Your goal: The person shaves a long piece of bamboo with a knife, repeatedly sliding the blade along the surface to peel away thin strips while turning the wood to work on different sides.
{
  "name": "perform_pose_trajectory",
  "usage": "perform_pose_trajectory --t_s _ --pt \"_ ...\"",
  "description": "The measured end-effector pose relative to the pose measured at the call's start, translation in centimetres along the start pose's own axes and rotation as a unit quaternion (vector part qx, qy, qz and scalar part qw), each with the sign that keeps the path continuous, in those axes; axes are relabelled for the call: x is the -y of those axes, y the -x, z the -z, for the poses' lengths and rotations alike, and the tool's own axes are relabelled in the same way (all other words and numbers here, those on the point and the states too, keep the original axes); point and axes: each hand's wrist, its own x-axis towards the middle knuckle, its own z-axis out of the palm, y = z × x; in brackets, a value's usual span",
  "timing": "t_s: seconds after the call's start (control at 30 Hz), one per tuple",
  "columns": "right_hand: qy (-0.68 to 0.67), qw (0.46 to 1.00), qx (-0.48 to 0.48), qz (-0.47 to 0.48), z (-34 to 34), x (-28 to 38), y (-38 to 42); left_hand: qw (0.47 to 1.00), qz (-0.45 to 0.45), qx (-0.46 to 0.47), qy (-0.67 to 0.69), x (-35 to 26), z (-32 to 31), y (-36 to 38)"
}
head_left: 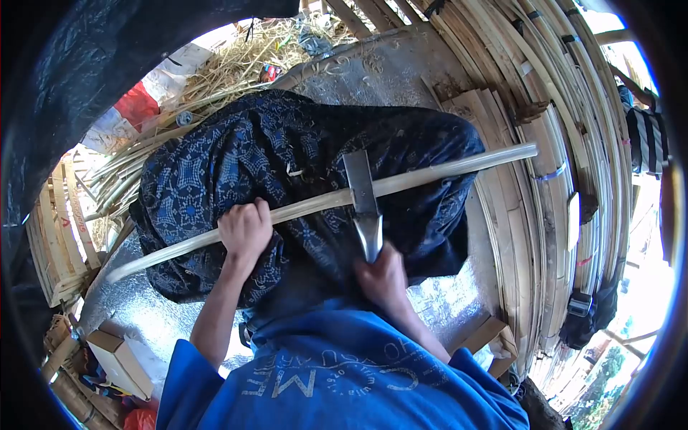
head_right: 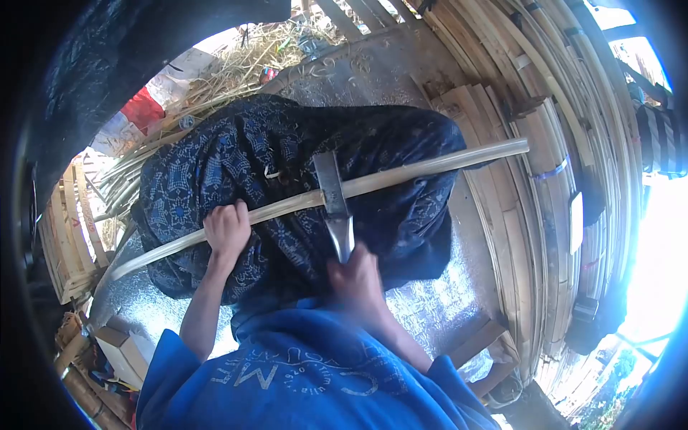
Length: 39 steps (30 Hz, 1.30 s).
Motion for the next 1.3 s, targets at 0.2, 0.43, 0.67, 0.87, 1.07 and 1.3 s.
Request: perform_pose_trajectory --t_s 0.2,0.43,0.67,0.87,1.07,1.3 --pt "-0.331 0.940 -0.062 -0.053 7.1 3.0 0.8 0.999 -0.020 -0.031 -0.010 0.0 -0.7 -0.1" --pt "-0.145 0.989 0.010 -0.038 0.3 0.9 0.1 0.999 -0.025 -0.024 -0.019 0.3 -0.8 -0.1" --pt "-0.441 0.885 -0.148 0.038 10.6 1.7 0.7 1.000 -0.013 -0.016 -0.006 -0.2 -0.4 -0.1" --pt "-0.586 0.799 -0.137 -0.002 4.7 -0.8 0.7 0.999 -0.024 -0.033 -0.009 0.5 -1.3 0.2" --pt "-0.392 0.912 -0.120 0.011 10.8 2.8 1.0 0.999 -0.037 -0.025 0.001 0.1 -0.5 -0.2" --pt "-0.046 0.983 -0.110 0.142 0.6 -2.2 -0.7 1.000 -0.004 -0.005 0.000 -0.3 -0.1 0.2"
